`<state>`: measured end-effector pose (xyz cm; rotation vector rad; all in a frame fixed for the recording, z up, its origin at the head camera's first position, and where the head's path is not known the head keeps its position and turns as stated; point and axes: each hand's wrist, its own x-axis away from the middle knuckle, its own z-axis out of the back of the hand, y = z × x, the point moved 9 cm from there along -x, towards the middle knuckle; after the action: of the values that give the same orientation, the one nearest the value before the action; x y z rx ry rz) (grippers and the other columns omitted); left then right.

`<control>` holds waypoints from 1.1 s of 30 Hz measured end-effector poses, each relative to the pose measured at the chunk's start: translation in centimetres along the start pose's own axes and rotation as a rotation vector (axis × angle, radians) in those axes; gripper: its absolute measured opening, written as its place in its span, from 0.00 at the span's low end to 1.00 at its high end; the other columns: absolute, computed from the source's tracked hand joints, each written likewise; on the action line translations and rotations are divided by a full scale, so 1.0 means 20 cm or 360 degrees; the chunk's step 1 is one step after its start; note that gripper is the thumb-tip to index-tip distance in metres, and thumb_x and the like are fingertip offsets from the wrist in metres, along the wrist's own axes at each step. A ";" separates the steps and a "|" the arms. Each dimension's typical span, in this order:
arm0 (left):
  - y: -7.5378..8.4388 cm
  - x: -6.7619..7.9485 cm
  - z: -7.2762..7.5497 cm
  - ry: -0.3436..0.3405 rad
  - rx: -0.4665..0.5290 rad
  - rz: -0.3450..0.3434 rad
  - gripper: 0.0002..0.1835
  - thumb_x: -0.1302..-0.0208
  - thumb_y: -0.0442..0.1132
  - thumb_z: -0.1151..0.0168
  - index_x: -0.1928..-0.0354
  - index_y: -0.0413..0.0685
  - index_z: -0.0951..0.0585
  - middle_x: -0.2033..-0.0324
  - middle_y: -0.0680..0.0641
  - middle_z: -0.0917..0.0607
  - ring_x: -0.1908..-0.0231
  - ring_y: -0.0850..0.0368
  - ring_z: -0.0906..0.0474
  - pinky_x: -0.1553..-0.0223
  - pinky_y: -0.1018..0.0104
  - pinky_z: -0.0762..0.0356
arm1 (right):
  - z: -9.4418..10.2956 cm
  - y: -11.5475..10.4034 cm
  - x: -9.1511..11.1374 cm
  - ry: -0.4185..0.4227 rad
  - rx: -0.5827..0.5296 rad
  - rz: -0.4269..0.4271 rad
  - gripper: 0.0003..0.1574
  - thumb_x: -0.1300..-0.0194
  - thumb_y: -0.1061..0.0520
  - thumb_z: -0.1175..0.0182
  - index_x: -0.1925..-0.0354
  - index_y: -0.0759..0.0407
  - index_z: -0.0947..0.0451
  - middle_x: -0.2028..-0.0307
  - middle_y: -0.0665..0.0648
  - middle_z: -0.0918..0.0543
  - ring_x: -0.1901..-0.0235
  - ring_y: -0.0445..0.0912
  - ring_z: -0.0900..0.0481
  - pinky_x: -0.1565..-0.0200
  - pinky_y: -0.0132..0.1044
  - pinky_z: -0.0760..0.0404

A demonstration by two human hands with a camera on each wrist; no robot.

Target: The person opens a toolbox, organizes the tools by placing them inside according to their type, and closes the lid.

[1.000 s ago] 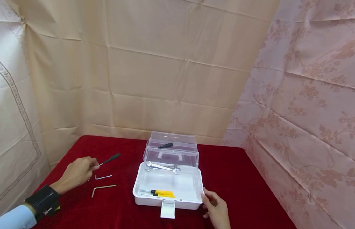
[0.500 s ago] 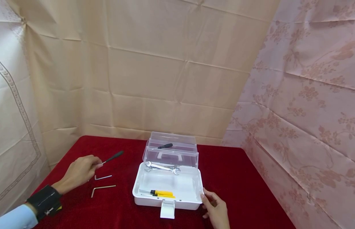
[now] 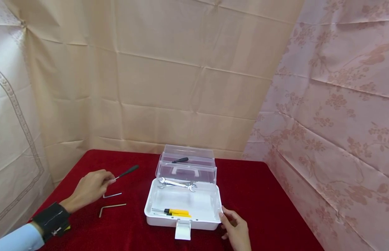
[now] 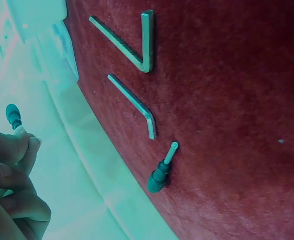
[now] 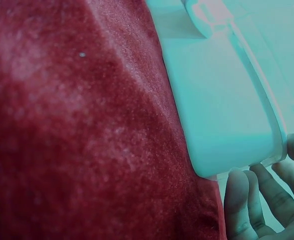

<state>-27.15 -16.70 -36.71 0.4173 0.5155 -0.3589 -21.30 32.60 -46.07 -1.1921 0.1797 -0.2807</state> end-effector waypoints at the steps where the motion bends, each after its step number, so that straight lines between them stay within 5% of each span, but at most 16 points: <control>1: 0.00 0.00 0.00 0.0008 -0.0004 -0.0008 0.02 0.41 0.33 0.34 0.68 0.42 0.16 0.76 0.56 0.25 0.78 0.63 0.35 0.80 0.71 0.35 | 0.00 0.00 0.00 -0.0001 0.0002 0.0000 0.35 0.41 0.44 0.33 0.41 0.62 0.22 0.55 0.59 0.17 0.70 0.48 0.23 0.76 0.43 0.21; 33: 0.14 -0.11 -0.02 0.0113 -0.0019 -0.0160 0.03 0.44 0.34 0.30 0.67 0.46 0.15 0.76 0.56 0.25 0.78 0.63 0.34 0.75 0.70 0.31 | 0.00 0.01 0.00 -0.0019 -0.0038 0.0006 0.36 0.41 0.43 0.32 0.41 0.62 0.22 0.56 0.60 0.17 0.69 0.48 0.23 0.76 0.44 0.21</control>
<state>-27.94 -13.67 -34.92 0.3943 0.6091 -0.4386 -21.26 32.58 -46.19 -1.2166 0.1751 -0.2689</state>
